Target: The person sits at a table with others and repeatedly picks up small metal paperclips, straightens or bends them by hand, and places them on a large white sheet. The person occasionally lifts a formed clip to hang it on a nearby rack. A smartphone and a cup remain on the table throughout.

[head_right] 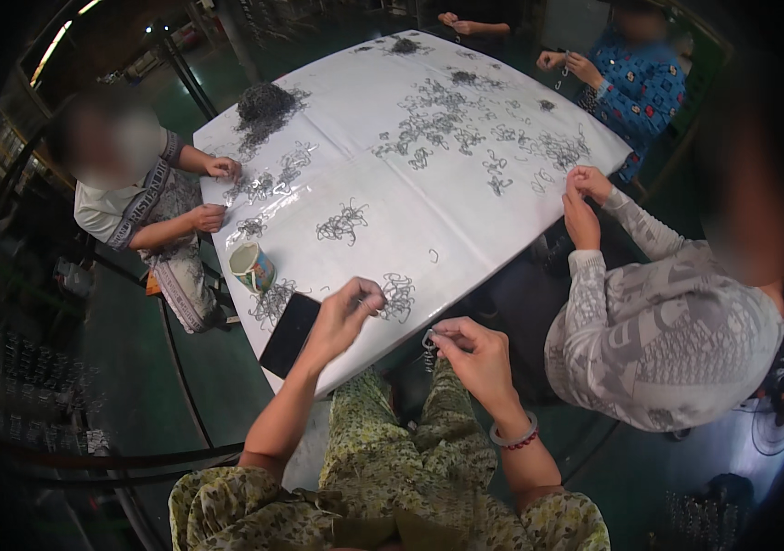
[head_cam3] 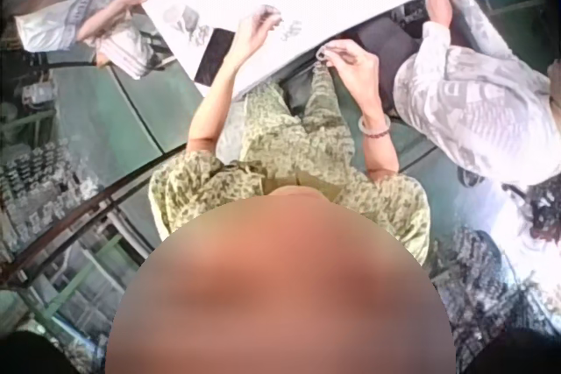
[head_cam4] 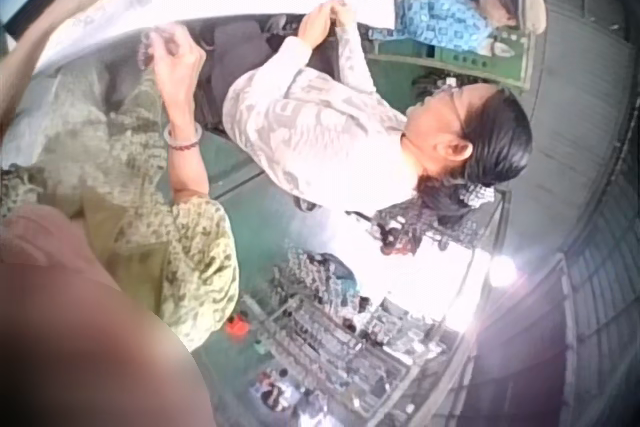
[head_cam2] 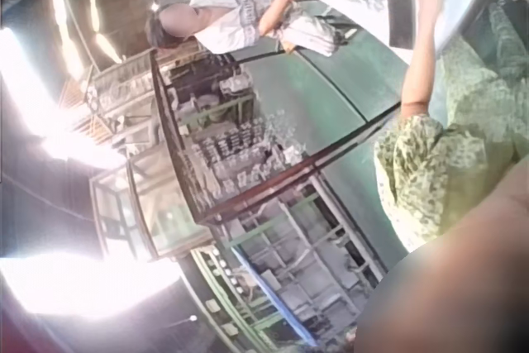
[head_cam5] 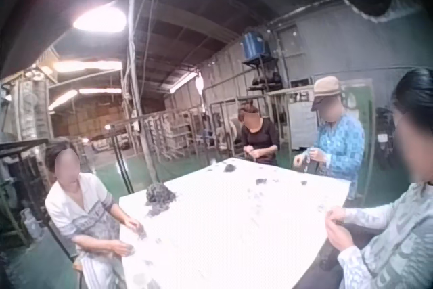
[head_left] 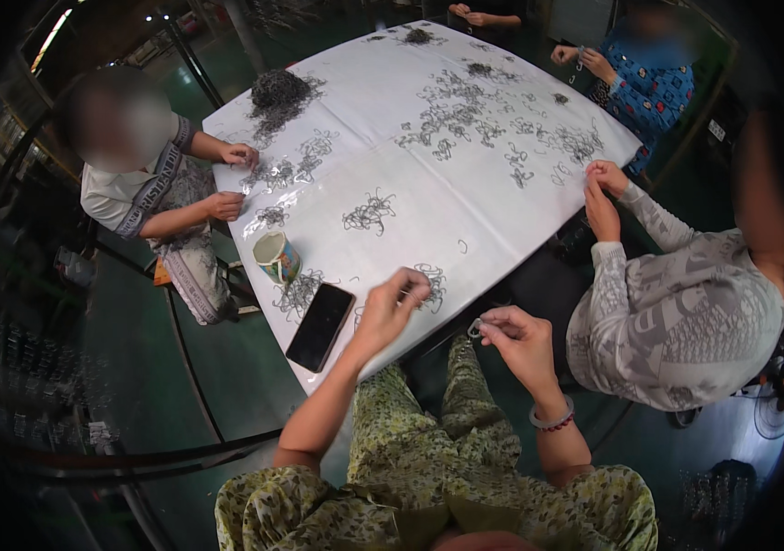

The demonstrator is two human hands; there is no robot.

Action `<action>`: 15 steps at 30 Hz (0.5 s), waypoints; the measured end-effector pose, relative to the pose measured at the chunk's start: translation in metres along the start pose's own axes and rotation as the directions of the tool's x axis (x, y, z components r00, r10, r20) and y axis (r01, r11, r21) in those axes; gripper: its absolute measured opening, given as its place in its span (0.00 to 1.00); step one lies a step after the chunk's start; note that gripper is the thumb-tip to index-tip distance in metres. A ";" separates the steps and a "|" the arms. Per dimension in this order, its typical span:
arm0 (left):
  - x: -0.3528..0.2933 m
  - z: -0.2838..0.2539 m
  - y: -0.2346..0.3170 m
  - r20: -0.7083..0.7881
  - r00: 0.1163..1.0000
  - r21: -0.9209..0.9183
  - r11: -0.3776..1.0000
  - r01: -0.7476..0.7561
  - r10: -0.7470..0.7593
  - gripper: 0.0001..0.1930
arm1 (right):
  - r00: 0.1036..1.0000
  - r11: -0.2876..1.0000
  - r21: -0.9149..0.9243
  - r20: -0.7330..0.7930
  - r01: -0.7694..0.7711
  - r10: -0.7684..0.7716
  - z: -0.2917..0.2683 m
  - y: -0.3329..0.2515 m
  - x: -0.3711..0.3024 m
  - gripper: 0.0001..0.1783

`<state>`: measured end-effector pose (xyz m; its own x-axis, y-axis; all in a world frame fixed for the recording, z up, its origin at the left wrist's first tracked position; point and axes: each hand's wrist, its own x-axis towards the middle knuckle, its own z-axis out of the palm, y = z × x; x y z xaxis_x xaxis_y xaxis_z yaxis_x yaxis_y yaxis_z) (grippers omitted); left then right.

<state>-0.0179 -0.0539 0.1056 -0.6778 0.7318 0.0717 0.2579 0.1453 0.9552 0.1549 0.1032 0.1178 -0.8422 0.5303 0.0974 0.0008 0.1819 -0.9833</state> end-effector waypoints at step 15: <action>-0.044 0.057 0.018 -0.024 0.997 -0.301 0.951 -0.073 0.069 0.05 | 0.966 0.949 -0.187 0.001 0.253 -0.257 0.011 0.012 -0.006 0.07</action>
<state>0.0556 -0.0455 0.1029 -0.6746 0.7239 0.1443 0.0873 -0.1159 0.9894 0.1535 0.0929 0.1034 -0.8145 0.4651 0.3468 -0.1115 0.4611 -0.8803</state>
